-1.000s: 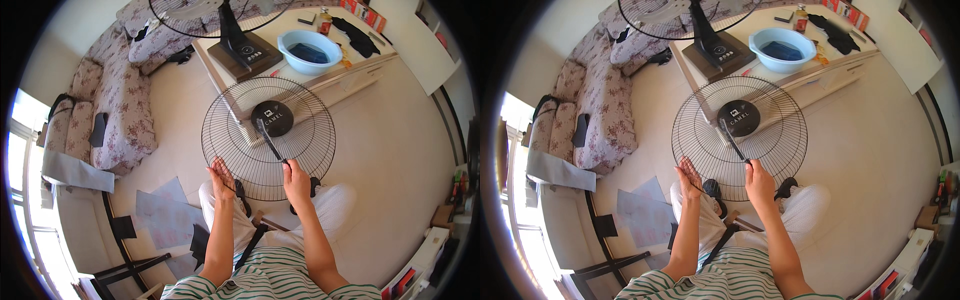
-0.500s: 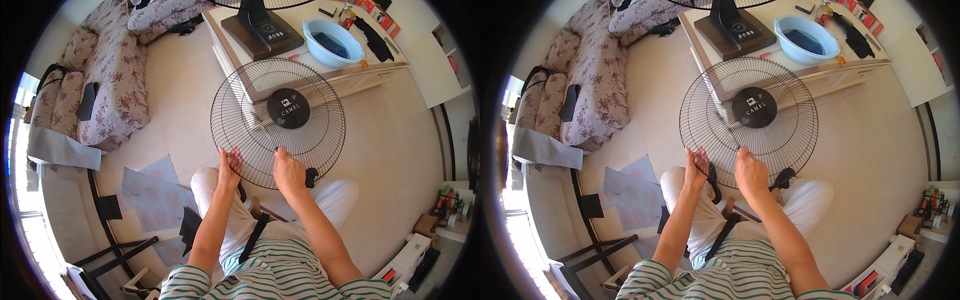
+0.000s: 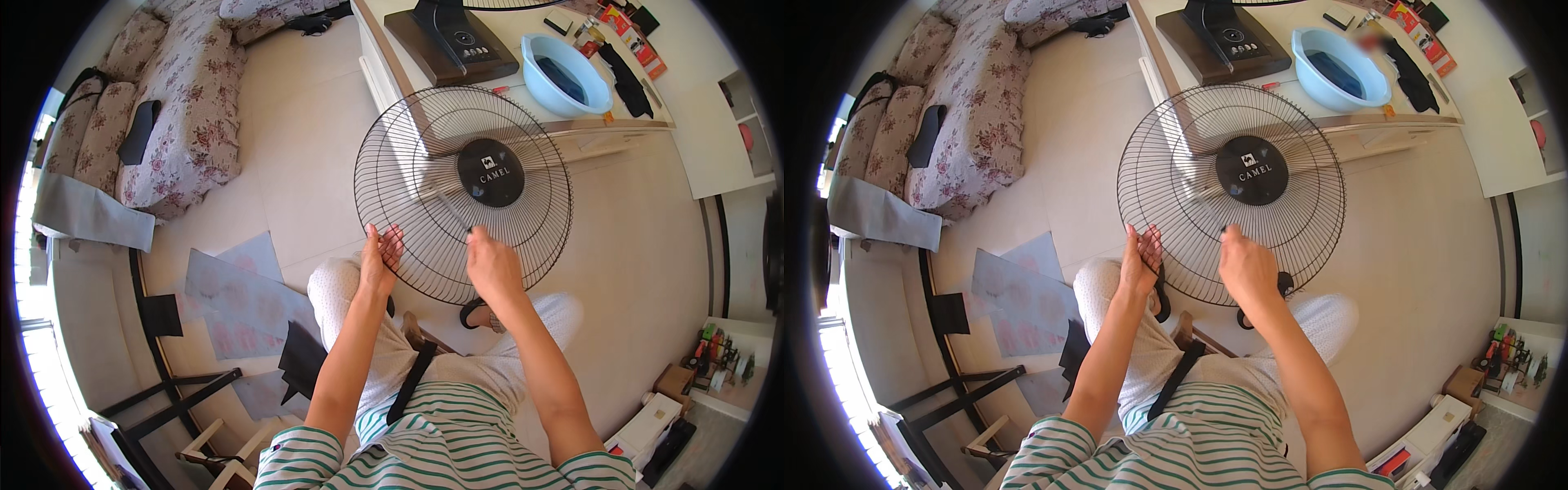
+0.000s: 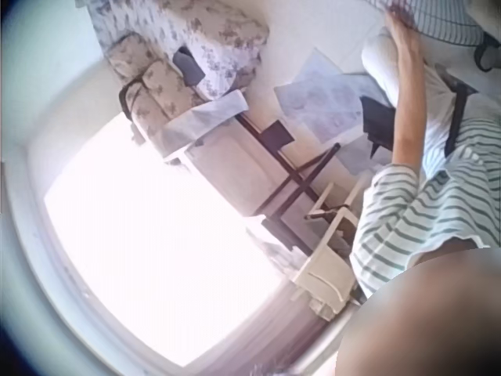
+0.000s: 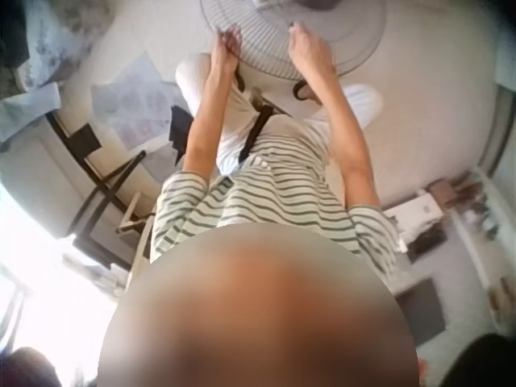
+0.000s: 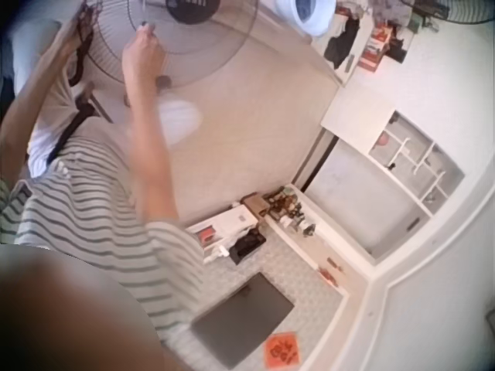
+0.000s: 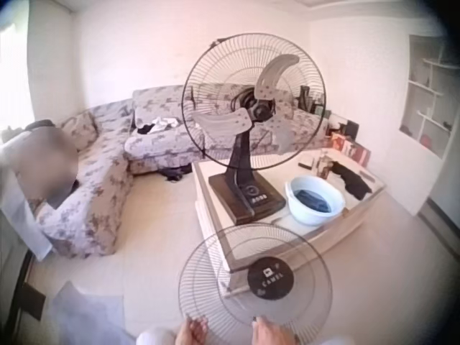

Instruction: The person assembles a table fan by attaching the front wire cage to the fan body. They use a screwdriver to tighten screws and a knife to adjust the cage, then place the assembled fan on the floor.

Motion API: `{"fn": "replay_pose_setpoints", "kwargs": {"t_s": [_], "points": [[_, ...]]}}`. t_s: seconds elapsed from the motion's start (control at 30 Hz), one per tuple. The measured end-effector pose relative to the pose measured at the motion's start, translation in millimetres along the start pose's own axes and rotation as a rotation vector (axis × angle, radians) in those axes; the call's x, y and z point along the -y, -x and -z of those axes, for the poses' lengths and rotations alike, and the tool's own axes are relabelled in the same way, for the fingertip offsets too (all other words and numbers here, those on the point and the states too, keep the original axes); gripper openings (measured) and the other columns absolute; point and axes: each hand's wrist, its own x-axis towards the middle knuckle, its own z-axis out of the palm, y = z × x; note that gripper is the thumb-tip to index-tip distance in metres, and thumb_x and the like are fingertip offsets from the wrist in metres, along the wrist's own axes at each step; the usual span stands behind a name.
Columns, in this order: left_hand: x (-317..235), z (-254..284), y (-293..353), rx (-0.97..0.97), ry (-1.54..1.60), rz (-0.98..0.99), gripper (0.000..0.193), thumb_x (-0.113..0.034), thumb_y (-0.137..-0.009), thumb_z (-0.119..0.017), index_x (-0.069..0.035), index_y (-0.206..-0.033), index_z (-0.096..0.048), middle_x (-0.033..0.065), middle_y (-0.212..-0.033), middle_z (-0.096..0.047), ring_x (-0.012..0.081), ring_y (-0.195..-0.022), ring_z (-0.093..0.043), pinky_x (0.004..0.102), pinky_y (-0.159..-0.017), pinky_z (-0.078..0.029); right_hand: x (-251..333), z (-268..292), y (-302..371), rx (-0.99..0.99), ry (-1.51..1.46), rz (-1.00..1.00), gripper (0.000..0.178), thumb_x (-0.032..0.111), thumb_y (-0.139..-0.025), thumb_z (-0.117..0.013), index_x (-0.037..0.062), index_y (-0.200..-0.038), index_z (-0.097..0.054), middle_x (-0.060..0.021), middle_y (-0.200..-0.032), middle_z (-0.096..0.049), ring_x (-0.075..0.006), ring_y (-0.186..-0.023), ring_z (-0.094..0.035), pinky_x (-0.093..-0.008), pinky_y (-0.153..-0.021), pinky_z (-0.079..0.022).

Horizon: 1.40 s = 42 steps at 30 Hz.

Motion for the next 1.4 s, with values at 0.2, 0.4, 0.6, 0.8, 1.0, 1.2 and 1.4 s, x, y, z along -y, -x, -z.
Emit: {"fn": "replay_pose_setpoints", "kwargs": {"t_s": [0.2,0.4,0.6,0.8,1.0,1.2,1.4], "points": [[-8,-3,-1,0.014,-0.078,-0.122,0.041,-0.046,-0.085,-0.059,-0.006,-0.091,-0.056,0.0058,-0.087,-0.064,0.0113,-0.078,-0.061,0.0204,-0.064,-0.05,-10,21,-16,-0.026,0.184,0.174,0.024,0.027,-0.091,-0.049,0.0055,-0.079,-0.052,-0.0115,-0.059,-0.059,-0.0288,-0.048,-0.058,-0.0385,-0.042,-0.045],[-17,-8,-5,-0.035,-0.13,-0.121,0.035,-0.043,-0.083,-0.064,-0.01,-0.089,-0.053,0.0047,-0.086,-0.064,0.0099,-0.077,-0.062,0.0186,-0.057,-0.045,-64,47,-24,-0.17,0.311,0.285,0.021,0.024,-0.088,-0.054,0.0063,-0.078,-0.049,-0.009,-0.06,-0.059,-0.0286,-0.049,-0.058,-0.0394,-0.042,-0.043],[-32,-16,-8,-0.131,-0.157,-0.082,0.04,-0.048,-0.079,-0.065,-0.013,-0.096,-0.055,0.0014,-0.088,-0.064,0.0082,-0.078,-0.061,0.0206,-0.062,-0.042,-56,35,-12,-0.153,0.247,0.359,0.017,0.021,-0.087,-0.056,0.0072,-0.079,-0.051,-0.0082,-0.06,-0.059,-0.0265,-0.049,-0.057,-0.0374,-0.041,-0.042],[-51,-24,-8,-0.113,-0.208,-0.101,0.04,-0.047,-0.078,-0.066,-0.01,-0.089,-0.058,0.0024,-0.086,-0.066,0.0089,-0.078,-0.062,0.0199,-0.061,-0.043,-46,34,-2,-0.252,0.229,0.27,0.017,0.021,-0.087,-0.056,0.0073,-0.078,-0.051,-0.0086,-0.059,-0.059,-0.0269,-0.047,-0.056,-0.0374,-0.041,-0.041],[-53,-18,-14,-0.059,-0.217,-0.04,0.039,-0.047,-0.078,-0.066,-0.01,-0.087,-0.058,0.0027,-0.086,-0.066,0.0075,-0.077,-0.062,0.0184,-0.062,-0.045,-65,42,-5,-0.295,0.294,0.178,0.015,0.02,-0.087,-0.054,0.0073,-0.081,-0.053,-0.0092,-0.061,-0.06,-0.0277,-0.048,-0.058,-0.0392,-0.043,-0.043],[-47,-27,-15,-0.156,-0.128,-0.063,0.038,-0.045,-0.078,-0.068,-0.01,-0.088,-0.057,0.0023,-0.085,-0.066,0.0068,-0.071,-0.061,0.0174,-0.059,-0.046,-42,15,21,-0.236,0.094,0.121,0.011,0.019,-0.087,-0.055,0.0085,-0.082,-0.055,-0.0104,-0.066,-0.062,-0.0296,-0.055,-0.06,-0.0398,-0.047,-0.045],[-46,-22,-18,-0.108,-0.144,-0.031,0.037,-0.046,-0.078,-0.067,-0.011,-0.083,-0.058,0.0024,-0.081,-0.066,0.0077,-0.067,-0.061,0.017,-0.058,-0.047,-58,38,13,-0.316,0.224,0.033,0.015,0.019,-0.088,-0.053,0.0074,-0.08,-0.053,-0.0117,-0.063,-0.06,-0.0309,-0.054,-0.059,-0.0408,-0.047,-0.045]]}}
